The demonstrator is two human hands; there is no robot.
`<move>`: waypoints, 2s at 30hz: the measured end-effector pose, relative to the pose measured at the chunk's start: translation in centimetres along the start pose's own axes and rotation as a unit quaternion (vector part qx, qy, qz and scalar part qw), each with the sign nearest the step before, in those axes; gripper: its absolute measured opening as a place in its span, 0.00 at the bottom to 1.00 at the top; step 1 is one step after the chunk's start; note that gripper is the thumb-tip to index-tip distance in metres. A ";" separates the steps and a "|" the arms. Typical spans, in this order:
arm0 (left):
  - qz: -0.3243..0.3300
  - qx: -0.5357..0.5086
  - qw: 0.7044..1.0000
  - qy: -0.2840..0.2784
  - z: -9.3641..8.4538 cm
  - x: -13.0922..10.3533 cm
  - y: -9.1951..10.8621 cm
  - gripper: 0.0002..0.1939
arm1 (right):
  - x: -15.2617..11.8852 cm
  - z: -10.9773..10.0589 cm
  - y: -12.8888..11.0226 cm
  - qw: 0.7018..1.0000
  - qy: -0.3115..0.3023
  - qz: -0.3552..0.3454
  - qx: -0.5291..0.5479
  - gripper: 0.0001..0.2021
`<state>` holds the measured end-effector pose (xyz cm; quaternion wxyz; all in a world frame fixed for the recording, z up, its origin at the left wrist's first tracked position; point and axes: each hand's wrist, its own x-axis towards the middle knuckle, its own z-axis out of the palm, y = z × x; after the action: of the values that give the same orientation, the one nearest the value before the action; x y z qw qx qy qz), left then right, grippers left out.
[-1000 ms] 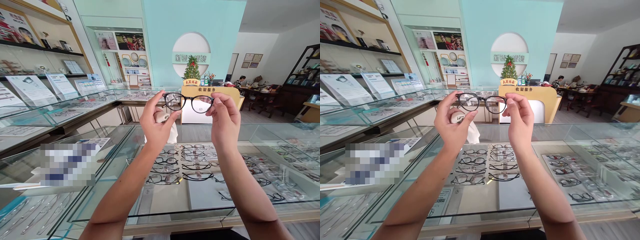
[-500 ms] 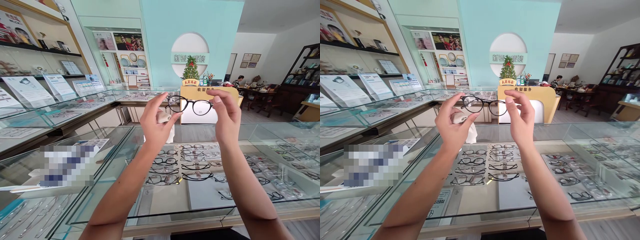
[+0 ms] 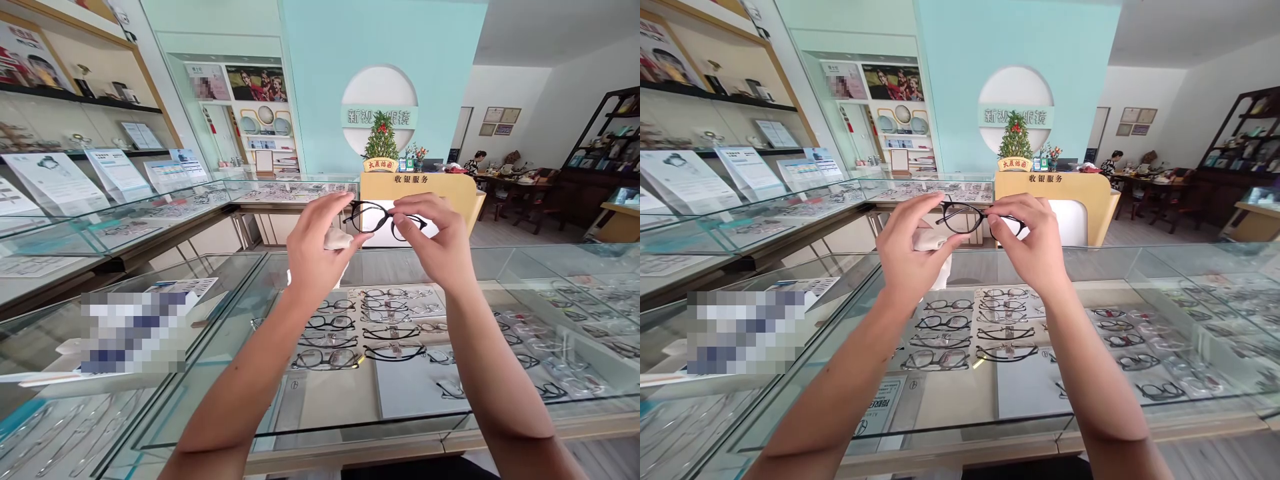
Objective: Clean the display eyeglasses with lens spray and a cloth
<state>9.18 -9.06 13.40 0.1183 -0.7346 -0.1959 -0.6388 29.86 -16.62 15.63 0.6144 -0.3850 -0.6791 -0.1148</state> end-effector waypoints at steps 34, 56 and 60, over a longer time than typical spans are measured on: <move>-0.131 -0.263 0.952 -0.084 -0.5 0.1 0.0 0.35 | 0.2 -0.5 0.9 0.958 -0.099 0.152 0.222 0.05; -0.335 -0.353 0.870 -0.077 -0.3 0.7 2.5 0.19 | -2.7 5.6 -0.1 0.988 0.085 -0.083 -0.096 0.10; -0.335 -0.326 0.882 -0.060 0.0 0.5 1.5 0.18 | -2.9 5.7 -0.5 0.987 0.061 -0.094 -0.112 0.12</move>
<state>9.95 -10.35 14.02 -0.3608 -0.6590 -0.2180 -0.6228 25.06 -14.47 11.92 0.5945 -0.3776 -0.6563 -0.2708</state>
